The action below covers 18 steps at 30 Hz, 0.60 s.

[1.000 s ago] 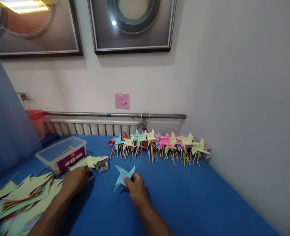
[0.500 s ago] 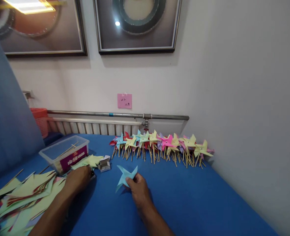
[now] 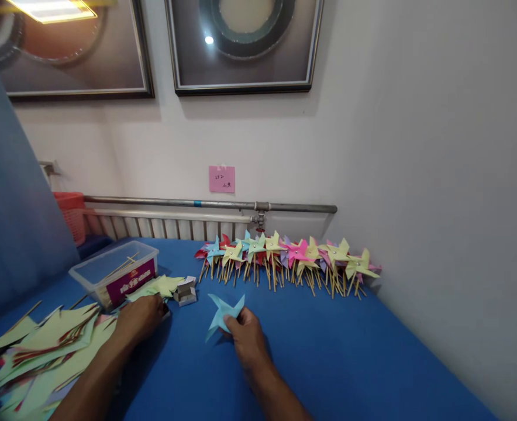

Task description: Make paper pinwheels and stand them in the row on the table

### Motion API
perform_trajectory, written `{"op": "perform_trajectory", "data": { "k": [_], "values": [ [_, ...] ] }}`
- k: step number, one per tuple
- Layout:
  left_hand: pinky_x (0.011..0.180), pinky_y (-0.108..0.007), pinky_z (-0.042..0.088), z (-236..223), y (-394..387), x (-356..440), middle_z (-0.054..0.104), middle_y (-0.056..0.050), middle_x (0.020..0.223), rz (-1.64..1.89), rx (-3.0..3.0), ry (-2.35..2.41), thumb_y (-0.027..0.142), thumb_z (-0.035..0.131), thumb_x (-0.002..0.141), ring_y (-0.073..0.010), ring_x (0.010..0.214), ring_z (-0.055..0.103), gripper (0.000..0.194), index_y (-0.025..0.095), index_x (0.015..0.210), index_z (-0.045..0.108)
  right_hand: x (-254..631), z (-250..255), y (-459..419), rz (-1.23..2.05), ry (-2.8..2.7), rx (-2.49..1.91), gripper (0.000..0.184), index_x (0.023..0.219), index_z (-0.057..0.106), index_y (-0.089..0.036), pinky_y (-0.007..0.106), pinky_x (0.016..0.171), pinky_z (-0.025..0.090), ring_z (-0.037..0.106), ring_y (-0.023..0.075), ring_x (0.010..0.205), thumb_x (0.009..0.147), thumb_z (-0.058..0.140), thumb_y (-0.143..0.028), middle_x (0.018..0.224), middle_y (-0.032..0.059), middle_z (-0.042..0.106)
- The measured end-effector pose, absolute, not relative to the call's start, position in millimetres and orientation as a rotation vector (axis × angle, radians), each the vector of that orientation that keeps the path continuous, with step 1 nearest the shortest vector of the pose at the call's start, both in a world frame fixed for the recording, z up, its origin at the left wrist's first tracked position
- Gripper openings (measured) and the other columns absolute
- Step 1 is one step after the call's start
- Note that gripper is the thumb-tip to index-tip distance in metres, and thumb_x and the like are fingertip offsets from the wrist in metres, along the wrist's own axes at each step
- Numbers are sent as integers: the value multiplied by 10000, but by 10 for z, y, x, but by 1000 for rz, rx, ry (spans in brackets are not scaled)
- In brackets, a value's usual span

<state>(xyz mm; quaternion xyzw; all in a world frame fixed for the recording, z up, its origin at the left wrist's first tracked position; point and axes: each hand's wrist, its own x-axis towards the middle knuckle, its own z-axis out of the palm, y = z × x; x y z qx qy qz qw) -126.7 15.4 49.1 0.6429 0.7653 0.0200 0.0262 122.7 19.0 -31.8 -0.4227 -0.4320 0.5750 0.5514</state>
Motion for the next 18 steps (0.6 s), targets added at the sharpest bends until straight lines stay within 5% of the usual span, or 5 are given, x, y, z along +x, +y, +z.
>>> {"op": "perform_trajectory", "data": {
  "k": [18],
  "values": [
    [754,-393,513,490,169,-1290,765,-174,1072,105,1978,2305,265,504,820,-367,1008,715,275,217,910,759,1236,-323,190,1340,-1003,-1051,392,863,731,-185,364,745,550,683,241,764,612,807,-476,793,48,740]
  ]
}}
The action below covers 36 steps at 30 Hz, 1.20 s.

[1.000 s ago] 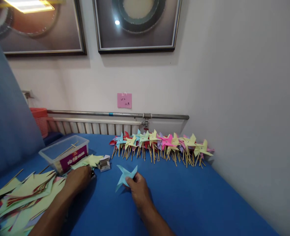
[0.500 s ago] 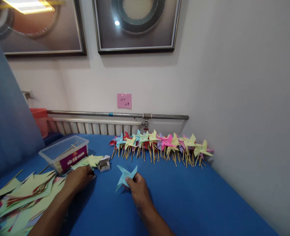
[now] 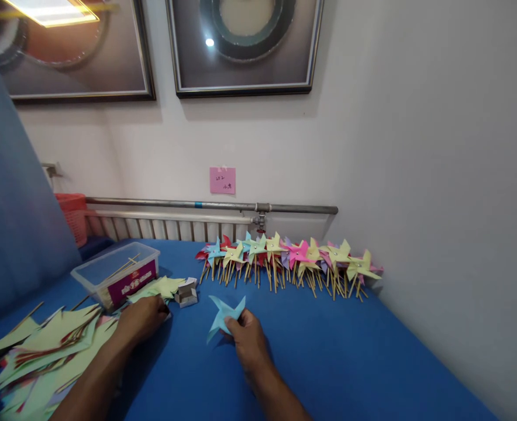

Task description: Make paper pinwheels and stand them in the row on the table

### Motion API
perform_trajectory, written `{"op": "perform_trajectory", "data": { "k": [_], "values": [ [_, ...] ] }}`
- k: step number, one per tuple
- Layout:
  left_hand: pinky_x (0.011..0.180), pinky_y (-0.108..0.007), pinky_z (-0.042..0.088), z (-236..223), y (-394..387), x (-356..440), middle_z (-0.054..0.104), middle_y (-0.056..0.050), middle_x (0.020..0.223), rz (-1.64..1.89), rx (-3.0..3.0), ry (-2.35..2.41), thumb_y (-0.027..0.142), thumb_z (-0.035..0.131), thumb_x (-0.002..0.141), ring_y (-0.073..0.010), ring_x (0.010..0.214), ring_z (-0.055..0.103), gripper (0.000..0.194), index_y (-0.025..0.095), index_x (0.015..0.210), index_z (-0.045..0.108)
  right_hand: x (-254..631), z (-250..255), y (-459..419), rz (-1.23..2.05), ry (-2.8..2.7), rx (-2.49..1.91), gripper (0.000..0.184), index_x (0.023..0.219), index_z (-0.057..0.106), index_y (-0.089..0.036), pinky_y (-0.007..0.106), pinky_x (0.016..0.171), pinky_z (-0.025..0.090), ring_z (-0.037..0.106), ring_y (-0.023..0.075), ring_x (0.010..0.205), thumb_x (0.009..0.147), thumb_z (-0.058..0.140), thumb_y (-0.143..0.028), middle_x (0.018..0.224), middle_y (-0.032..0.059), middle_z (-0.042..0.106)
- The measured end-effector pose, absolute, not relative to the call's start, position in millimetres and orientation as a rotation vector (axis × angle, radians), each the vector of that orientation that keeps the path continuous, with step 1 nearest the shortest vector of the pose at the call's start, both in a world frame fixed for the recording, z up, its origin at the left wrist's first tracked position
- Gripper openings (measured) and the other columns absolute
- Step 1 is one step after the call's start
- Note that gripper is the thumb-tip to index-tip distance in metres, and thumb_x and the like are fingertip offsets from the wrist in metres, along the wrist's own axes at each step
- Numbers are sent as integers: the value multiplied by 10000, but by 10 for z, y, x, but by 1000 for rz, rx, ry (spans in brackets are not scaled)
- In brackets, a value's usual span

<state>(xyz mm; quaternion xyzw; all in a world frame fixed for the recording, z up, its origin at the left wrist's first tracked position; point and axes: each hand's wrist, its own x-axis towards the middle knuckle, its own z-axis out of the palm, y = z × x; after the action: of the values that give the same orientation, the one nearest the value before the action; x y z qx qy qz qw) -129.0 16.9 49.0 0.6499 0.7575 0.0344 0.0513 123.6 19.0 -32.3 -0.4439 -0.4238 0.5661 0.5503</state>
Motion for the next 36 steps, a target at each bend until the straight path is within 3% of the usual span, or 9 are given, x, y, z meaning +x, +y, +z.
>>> {"op": "perform_trajectory", "data": {
  "k": [8,15,23,36],
  "values": [
    [776,-428,526,454,192,-1274,761,-212,1046,36,1985,2338,183,437,855,-385,989,723,325,168,921,755,1229,-321,188,1362,-996,-1041,412,920,739,-189,375,778,560,701,261,843,619,799,-463,860,56,758],
    [790,-413,527,464,167,-1280,753,-220,1079,-3,2024,2372,191,355,924,-350,993,726,383,144,1012,725,1236,-301,178,1371,-972,-1016,359,879,730,-197,368,766,558,703,259,831,623,800,-439,857,53,761],
    [744,-360,494,539,138,-1247,749,-200,1048,45,1992,2420,213,360,943,-321,979,719,319,145,1053,651,1216,-249,157,1372,-949,-1012,410,908,742,-184,383,780,565,711,284,890,596,825,-436,919,67,770],
    [703,-349,463,566,116,-1241,761,-154,1035,122,1983,2372,186,422,884,-323,968,710,272,212,912,691,1234,-80,64,1393,-953,-1015,391,899,744,-171,388,792,577,714,270,874,602,846,-402,918,73,774]
  ]
}}
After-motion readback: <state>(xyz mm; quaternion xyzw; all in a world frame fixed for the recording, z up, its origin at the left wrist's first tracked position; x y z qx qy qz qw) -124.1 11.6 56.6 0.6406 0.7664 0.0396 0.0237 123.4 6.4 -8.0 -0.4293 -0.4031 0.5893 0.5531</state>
